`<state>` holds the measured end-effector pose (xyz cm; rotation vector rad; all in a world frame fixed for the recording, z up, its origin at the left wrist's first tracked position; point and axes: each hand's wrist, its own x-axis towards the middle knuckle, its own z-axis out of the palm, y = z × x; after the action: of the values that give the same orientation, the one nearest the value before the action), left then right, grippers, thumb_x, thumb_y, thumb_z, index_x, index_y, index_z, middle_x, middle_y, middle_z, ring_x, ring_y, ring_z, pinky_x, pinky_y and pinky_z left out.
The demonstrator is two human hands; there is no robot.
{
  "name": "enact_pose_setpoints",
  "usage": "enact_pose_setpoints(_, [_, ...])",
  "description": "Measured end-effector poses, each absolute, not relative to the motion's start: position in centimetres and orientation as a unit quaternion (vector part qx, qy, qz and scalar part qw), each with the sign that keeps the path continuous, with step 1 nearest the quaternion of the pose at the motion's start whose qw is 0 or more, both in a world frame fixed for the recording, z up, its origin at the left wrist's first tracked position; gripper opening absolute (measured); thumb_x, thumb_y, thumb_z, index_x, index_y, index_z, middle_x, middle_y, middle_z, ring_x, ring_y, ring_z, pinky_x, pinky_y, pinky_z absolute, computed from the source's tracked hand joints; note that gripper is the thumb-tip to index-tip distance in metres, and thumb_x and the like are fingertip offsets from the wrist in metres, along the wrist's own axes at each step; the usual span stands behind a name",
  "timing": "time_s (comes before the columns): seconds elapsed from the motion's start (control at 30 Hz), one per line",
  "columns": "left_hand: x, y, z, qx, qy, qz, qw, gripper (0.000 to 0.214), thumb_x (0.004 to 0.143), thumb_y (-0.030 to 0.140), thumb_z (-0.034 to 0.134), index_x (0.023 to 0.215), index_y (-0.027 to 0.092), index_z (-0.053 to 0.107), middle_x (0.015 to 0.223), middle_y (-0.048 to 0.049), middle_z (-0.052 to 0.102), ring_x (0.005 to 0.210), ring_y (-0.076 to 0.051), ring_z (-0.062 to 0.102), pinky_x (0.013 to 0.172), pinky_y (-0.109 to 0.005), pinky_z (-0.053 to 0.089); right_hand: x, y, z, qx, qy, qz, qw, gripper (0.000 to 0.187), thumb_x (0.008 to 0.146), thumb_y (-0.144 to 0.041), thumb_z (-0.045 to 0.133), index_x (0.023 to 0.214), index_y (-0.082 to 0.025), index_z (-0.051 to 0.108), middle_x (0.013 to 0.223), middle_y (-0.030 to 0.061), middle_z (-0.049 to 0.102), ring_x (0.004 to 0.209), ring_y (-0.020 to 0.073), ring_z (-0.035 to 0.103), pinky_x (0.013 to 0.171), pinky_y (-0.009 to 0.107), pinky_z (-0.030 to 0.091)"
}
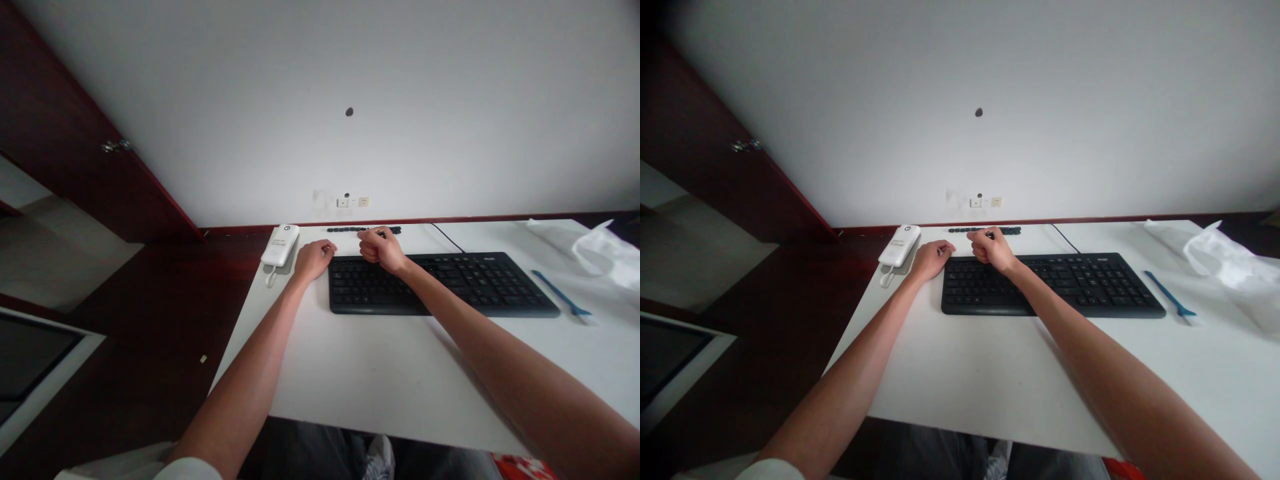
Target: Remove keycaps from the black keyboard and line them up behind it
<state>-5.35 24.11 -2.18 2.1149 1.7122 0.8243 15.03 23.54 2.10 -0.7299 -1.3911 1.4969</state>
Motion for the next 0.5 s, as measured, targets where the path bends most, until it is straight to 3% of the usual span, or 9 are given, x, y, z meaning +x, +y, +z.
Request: enact_pose_setpoints(0.5, [-5.3,24.2,-2.2,0.736,0.601,0.277,0.144,0.021,0.094,0.025,0.058,0.096,0.028,0.078,0.092,-0.0006,0.078,0.08,-0.019,0.068,0.074,-0.027,0.045,15.0,23.2,1.0,-0.307,-0.61,0.552,0.478,0.046,0.085,-0.03,0.058,0.05,-0.023,0.03,0.045,-0.0073,0.025,0.041,0.0062,0.022,0.043,0.027,0.014])
